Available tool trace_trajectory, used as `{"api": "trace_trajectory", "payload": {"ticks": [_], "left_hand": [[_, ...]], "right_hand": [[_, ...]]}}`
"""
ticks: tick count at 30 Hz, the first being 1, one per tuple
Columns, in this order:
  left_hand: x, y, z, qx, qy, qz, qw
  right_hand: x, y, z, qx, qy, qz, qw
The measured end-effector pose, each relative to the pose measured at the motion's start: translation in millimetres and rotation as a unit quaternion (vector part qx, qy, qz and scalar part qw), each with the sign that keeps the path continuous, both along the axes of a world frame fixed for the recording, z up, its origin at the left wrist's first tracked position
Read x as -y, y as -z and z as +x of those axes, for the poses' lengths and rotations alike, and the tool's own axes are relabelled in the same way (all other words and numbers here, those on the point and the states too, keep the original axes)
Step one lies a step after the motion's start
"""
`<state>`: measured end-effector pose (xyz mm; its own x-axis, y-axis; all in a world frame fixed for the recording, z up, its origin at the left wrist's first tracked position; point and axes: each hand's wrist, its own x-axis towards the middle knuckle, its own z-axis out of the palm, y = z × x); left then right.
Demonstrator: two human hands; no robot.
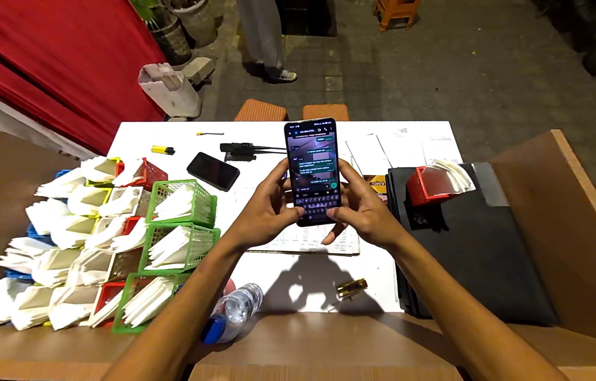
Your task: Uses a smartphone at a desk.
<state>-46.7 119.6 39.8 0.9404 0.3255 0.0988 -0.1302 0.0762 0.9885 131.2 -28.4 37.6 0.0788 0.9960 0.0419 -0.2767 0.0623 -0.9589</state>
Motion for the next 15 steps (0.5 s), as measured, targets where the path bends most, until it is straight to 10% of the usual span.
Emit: {"api": "trace_trajectory", "payload": {"ticks": [15], "left_hand": [[0.1, 0.5, 0.7, 0.007, 0.004, -0.001, 1.000]], "right_hand": [[0.0, -0.1, -0.7, 0.025, 0.008, -0.021, 0.999]]}}
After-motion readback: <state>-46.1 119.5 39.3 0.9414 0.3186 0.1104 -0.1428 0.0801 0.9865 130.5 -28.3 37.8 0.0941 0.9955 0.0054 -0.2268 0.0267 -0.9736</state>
